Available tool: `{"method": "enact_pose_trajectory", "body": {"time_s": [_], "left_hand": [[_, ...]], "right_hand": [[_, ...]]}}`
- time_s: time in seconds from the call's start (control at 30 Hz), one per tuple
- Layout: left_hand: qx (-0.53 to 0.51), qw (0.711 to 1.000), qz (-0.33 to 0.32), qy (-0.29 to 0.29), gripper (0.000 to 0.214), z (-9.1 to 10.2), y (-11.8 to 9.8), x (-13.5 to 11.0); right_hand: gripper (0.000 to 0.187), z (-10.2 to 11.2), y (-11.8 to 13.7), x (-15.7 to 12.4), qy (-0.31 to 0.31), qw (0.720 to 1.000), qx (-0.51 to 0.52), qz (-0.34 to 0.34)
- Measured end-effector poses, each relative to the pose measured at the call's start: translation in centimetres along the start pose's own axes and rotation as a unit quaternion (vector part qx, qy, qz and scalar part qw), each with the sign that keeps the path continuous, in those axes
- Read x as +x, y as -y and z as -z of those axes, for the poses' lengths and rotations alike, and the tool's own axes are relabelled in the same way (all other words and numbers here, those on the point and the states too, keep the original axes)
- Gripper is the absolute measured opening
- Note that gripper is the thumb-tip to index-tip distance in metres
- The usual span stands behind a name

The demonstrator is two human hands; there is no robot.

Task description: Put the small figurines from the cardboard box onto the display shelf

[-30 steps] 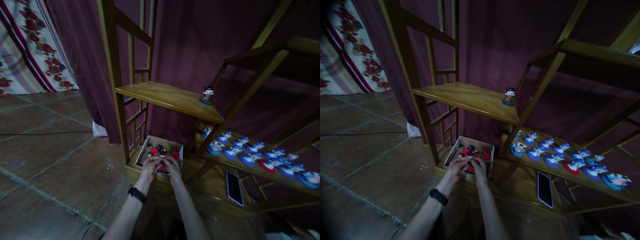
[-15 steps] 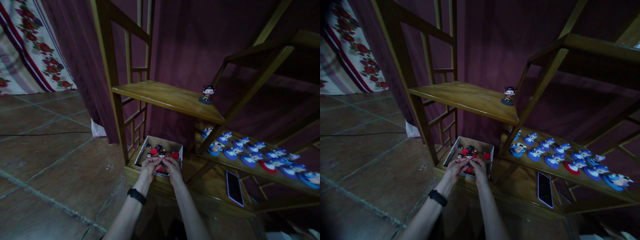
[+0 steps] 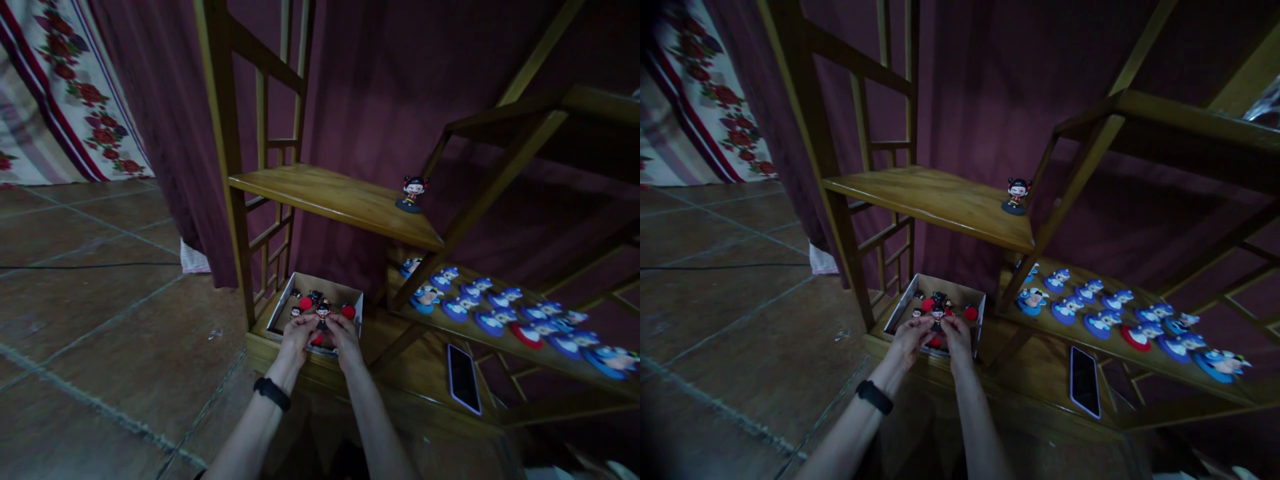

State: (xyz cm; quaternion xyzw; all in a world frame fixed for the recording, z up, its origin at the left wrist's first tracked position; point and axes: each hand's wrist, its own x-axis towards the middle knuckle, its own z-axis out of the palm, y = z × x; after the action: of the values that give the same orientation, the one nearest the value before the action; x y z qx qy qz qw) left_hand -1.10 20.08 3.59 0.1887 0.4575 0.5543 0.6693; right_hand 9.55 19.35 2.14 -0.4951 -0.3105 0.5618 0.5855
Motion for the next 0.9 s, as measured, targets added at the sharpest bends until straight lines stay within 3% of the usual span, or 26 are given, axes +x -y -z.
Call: {"method": "enact_pose_trajectory", "body": {"time_s": [0.17, 0.33, 0.47, 0.9], "left_hand": [[-0.006, 1.000, -0.006, 0.006, 0.013, 0.27, -0.56, 0.05], [-0.019, 1.000, 0.008, -0.019, 0.018, 0.39, -0.80, 0.17], [-0.016, 1.000, 0.020, -0.006, 0.016, 0.32, -0.67, 0.06], [0.001, 1.000, 0.016, -0.005, 0.020, 0.05, -0.16, -0.31]], "right_hand": [[0.026, 0.10, 0.80, -0.06, 0.021, 0.999, 0.004, 0.024], [0.028, 0.04, 0.86, -0.42, 0.048, 0.999, -0.005, 0.008], [0.028, -0.38, 0.86, -0.67, 0.065, 0.998, -0.002, 0.000], [0.025, -0.55, 0.71, -0.45, 0.039, 0.998, -0.034, -0.024]]}}
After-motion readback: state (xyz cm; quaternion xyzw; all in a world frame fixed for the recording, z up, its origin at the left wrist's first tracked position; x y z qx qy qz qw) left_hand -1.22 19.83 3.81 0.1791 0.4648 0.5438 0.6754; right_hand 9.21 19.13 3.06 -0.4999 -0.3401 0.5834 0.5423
